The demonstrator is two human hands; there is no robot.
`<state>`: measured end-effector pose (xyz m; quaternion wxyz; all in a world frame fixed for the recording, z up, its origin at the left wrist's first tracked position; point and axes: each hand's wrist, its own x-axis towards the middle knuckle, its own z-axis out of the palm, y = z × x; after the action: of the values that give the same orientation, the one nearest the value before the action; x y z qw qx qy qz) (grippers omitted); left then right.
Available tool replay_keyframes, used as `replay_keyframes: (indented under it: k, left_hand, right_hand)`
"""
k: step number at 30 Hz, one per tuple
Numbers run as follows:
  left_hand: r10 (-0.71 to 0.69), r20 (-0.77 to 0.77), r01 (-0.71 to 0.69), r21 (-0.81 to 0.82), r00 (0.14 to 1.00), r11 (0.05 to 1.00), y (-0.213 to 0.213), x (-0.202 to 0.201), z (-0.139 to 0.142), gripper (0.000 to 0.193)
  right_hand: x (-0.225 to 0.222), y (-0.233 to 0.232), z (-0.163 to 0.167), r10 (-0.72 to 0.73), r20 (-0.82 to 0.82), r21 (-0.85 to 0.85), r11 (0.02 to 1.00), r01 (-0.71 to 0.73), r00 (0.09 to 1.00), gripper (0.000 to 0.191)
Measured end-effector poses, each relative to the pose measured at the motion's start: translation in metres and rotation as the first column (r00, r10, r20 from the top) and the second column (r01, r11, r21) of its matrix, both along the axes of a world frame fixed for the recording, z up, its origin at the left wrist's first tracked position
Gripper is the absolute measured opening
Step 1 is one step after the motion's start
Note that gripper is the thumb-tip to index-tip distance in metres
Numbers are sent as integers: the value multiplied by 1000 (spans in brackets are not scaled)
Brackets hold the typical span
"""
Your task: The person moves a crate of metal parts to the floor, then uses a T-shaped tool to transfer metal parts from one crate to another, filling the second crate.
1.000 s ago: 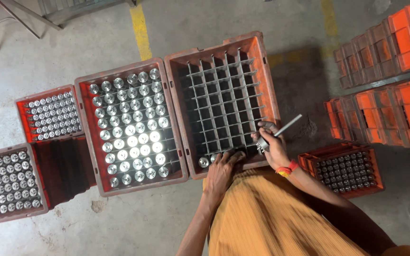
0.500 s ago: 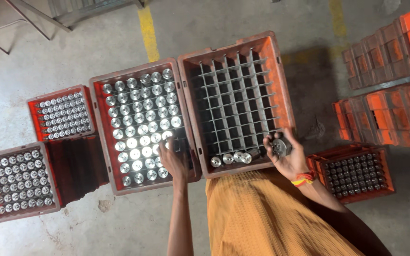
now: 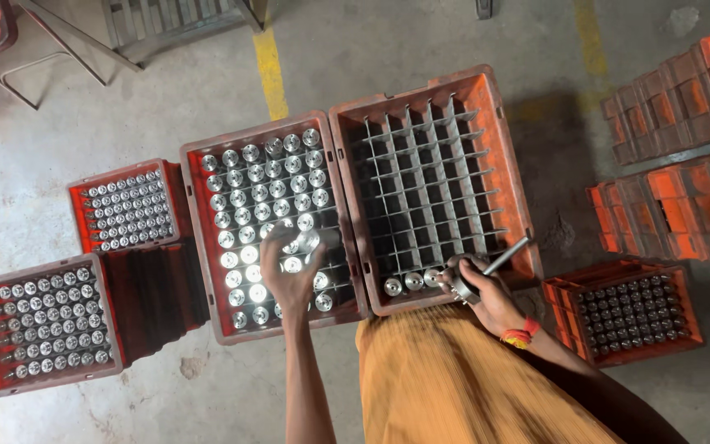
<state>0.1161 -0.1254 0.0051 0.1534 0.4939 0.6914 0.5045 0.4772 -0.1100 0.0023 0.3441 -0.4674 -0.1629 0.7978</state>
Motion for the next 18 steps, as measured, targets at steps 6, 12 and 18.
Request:
replay_keyframes:
  k: [6,12,18]
  left_hand:
    - [259,802,164,-401,539,901,-9,84,-5,24]
    - [-164,252,279,-536,954,797,-34,178,39,21]
    - [-255,497,516,-506,829,691,-28,210,46,42]
  right_hand:
    - [-25,3,1,-15,35,-18,1000,15,999,22]
    - [-50,18,22,-78,25,174,982,73,997,21]
    - [-30,14,32,-61,29,367,929,46,998,14]
